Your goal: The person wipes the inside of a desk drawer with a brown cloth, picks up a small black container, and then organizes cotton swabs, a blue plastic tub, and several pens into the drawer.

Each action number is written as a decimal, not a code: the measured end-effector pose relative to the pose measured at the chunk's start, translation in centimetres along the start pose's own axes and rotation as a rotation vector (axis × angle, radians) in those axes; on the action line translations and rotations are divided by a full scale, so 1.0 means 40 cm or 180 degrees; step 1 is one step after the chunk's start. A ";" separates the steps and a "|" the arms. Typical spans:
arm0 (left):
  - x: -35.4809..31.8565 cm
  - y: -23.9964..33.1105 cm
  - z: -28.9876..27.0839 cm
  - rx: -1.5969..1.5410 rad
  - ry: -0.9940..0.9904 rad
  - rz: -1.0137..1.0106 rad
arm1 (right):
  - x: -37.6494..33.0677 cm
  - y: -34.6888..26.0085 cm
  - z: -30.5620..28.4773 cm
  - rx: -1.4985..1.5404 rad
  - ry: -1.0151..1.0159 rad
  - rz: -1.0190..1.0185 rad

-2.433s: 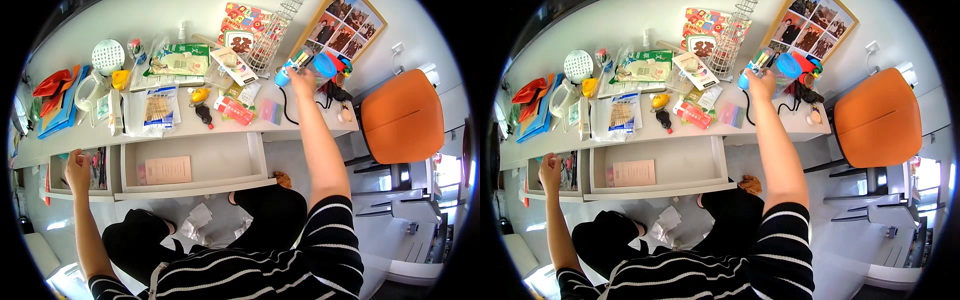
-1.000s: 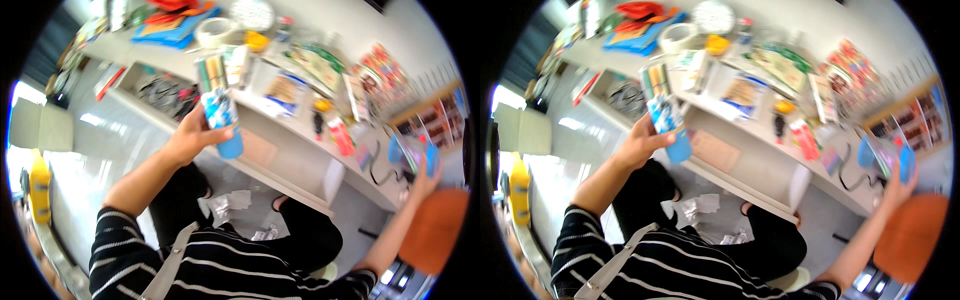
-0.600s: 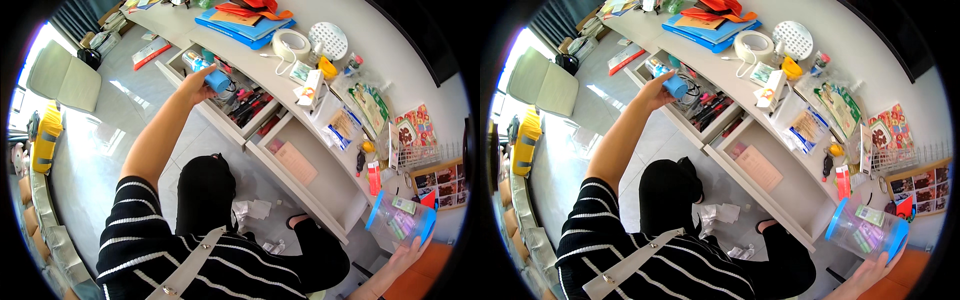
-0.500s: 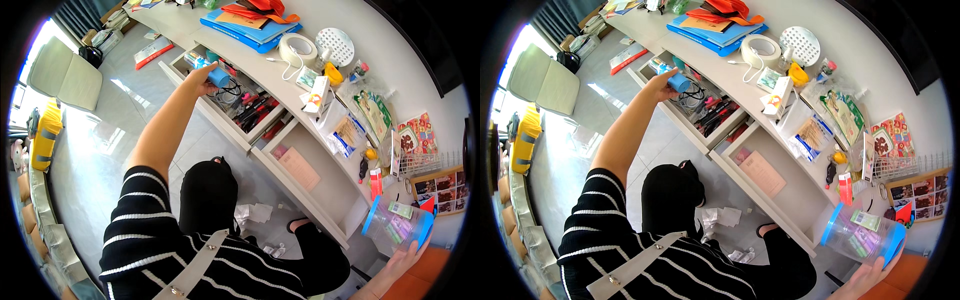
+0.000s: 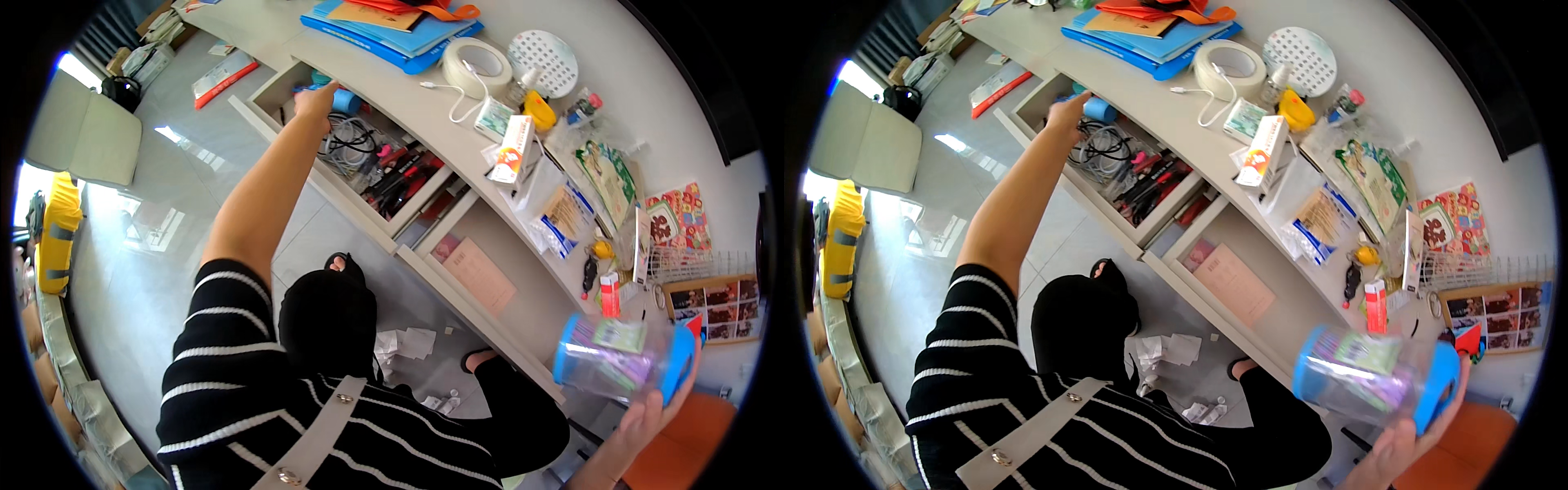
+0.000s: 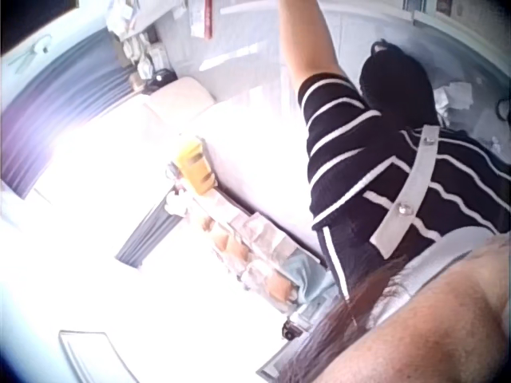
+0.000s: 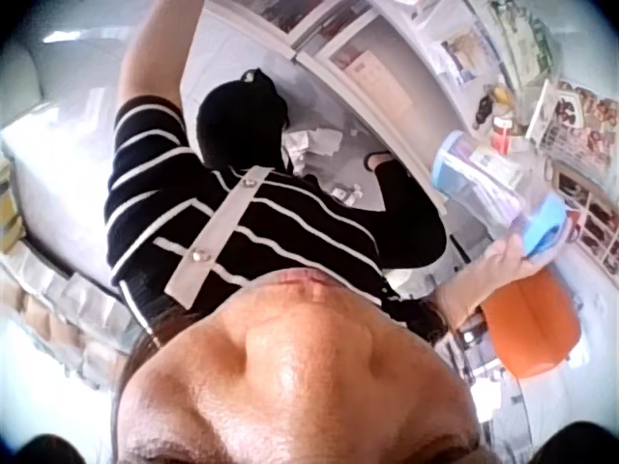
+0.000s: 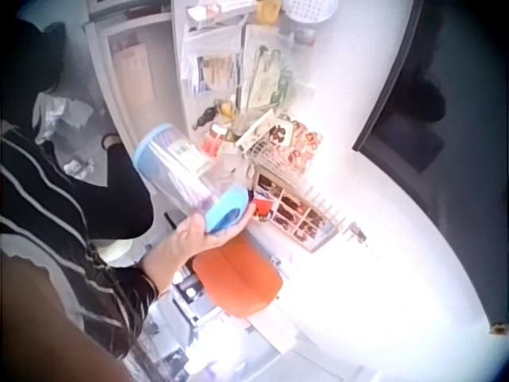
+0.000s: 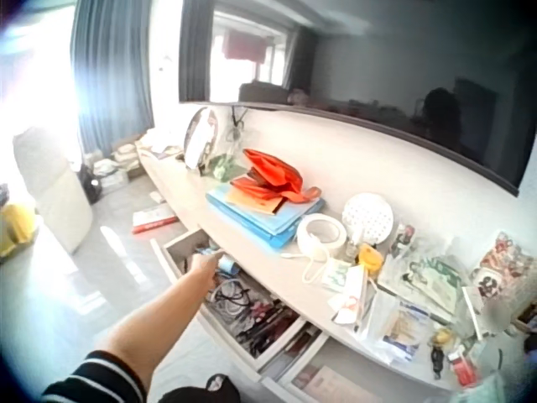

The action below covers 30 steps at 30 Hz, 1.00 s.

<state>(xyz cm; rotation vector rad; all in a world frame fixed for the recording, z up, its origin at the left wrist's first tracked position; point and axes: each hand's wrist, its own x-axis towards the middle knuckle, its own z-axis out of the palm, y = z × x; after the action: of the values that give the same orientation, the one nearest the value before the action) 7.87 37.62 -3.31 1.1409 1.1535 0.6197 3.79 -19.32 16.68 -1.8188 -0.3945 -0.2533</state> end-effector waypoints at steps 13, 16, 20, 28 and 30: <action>-0.746 -0.057 -0.022 -0.1410 -0.4143 -0.2692 | 0.004 0.031 0.301 0.1419 -0.0879 0.0254; -0.771 -0.115 -0.056 -0.1351 -0.3945 -0.2180 | -0.030 0.036 0.263 0.1028 -0.1130 0.0407; -0.837 -0.168 -0.091 -0.1448 -0.3642 -0.1326 | -0.074 0.044 0.231 0.0229 -0.0905 0.0247; -0.904 -0.223 -0.179 -0.1821 -0.4194 -0.3415 | -0.196 -0.119 0.221 -0.1113 -0.0872 -0.2209; -0.901 -0.214 -0.198 -0.1946 -0.4260 -0.3420 | -0.194 -0.168 0.219 -0.0671 -0.1067 -0.2381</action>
<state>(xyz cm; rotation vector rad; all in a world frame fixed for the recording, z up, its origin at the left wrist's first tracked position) -12.98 6.57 2.67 0.1179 0.1976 -0.5913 -6.27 -10.34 17.33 -1.8520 -1.3285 -0.5177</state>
